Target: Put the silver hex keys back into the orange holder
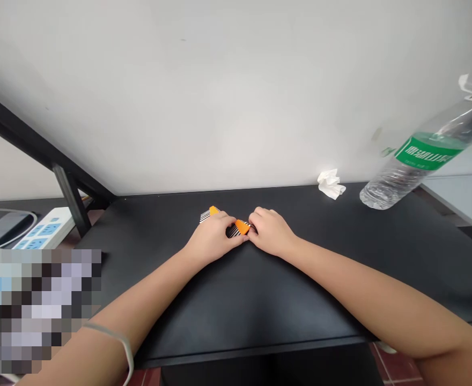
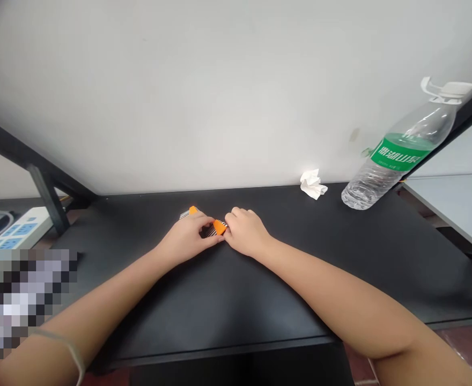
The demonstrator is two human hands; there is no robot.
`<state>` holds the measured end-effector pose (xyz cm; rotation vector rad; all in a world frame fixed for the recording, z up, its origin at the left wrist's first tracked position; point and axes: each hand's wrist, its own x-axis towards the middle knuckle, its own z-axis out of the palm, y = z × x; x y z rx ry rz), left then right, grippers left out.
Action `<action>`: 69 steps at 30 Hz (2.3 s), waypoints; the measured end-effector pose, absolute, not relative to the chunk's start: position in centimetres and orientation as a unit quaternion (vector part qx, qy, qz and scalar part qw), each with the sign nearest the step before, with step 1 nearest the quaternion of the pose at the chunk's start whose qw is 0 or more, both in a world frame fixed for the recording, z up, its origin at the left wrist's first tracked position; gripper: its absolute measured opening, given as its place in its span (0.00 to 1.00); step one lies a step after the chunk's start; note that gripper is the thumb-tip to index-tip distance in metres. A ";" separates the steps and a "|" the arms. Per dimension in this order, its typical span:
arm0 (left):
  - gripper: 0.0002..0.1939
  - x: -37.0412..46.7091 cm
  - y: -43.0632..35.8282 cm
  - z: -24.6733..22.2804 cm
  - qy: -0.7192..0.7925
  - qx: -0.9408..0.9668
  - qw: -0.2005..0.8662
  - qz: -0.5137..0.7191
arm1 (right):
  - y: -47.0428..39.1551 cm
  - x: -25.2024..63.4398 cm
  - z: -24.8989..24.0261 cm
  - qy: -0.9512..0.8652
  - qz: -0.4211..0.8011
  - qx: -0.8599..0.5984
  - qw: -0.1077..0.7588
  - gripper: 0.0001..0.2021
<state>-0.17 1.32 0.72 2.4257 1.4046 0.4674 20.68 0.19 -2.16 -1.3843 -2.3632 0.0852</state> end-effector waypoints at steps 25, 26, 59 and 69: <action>0.09 -0.3 1.3 1.6 0.477 0.829 0.226 0.187 | 0.4 22.4 -1.7 -0.778 0.168 -0.509 0.329 0.05; 0.09 -0.3 1.3 1.6 0.478 0.829 0.222 0.187 | 0.5 22.5 -1.7 -0.774 0.171 -0.514 0.328 0.06; 0.12 -2.2 2.4 0.6 0.500 0.835 0.163 0.163 | 1.1 25.0 -0.1 -0.813 0.065 -0.569 0.105 0.04; 0.13 -1.9 2.5 0.7 0.502 0.834 0.165 0.162 | 0.1 23.7 0.1 -0.825 0.009 -0.560 0.075 0.07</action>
